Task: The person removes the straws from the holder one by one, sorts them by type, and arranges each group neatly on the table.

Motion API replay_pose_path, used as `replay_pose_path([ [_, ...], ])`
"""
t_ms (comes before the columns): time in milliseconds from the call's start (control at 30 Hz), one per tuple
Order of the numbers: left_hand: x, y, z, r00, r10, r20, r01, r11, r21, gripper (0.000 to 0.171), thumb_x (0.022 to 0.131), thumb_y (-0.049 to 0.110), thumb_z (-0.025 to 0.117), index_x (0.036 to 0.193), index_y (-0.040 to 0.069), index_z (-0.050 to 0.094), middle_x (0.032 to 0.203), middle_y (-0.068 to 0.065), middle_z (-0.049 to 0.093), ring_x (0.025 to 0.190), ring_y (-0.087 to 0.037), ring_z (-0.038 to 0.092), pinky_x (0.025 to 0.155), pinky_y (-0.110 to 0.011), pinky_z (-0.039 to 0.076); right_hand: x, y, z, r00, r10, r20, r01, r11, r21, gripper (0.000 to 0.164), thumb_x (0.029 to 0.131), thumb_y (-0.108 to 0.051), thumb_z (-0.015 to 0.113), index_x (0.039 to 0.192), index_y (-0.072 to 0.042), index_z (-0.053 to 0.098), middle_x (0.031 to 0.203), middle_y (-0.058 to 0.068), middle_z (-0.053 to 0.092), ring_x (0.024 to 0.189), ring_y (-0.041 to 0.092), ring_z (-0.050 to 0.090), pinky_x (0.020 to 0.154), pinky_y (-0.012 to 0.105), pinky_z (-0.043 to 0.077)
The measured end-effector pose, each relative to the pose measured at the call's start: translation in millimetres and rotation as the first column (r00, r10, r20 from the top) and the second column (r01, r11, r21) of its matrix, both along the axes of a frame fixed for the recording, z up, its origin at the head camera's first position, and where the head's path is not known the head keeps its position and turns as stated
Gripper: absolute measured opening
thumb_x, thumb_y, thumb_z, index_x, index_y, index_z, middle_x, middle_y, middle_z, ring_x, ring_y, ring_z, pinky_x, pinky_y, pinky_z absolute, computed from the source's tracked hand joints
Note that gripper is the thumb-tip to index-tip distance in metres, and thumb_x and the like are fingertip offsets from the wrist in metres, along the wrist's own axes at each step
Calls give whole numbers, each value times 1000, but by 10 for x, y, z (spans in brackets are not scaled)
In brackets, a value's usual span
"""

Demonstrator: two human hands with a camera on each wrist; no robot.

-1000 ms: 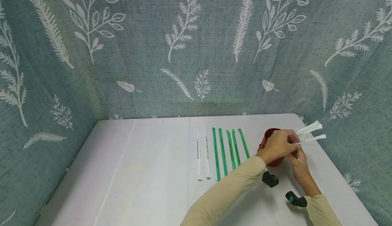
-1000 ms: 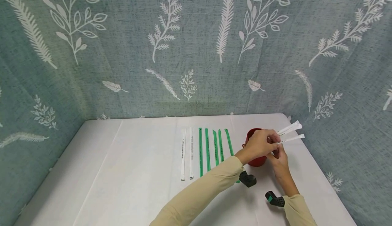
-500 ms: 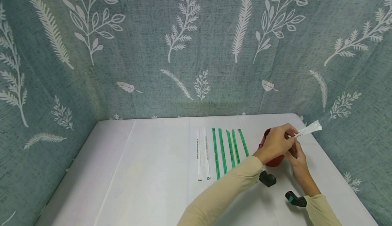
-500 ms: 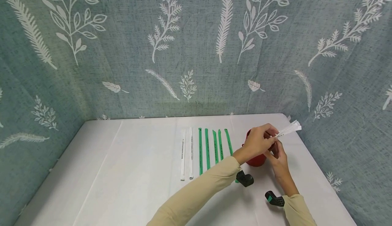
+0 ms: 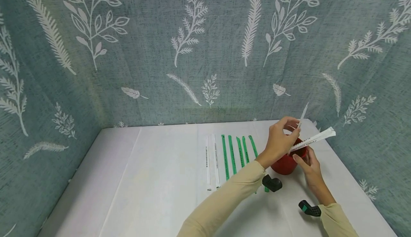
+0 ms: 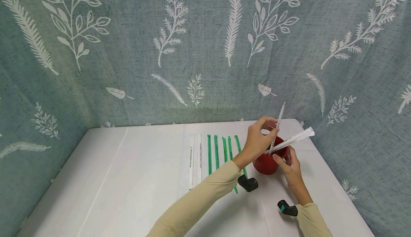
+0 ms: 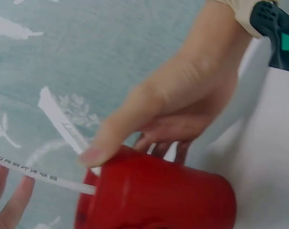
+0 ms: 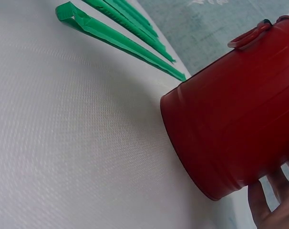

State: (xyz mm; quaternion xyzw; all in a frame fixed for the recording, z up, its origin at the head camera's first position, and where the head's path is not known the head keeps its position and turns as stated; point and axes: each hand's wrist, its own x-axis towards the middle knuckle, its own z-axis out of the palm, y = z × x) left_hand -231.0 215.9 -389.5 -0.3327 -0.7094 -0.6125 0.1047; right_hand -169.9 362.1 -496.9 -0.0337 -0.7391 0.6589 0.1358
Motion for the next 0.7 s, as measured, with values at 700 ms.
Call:
replay_pose_path([
  [700, -101, -512, 393, 999, -6, 39, -6, 955, 298, 24, 93, 5, 59, 116, 3, 56, 101, -14, 60, 83, -16, 60, 62, -23, 56, 14, -20, -29, 997, 7, -82, -11, 999, -53, 63, 94, -8, 55, 148, -7, 24, 142, 8, 35, 124, 7, 35, 92, 7, 38],
])
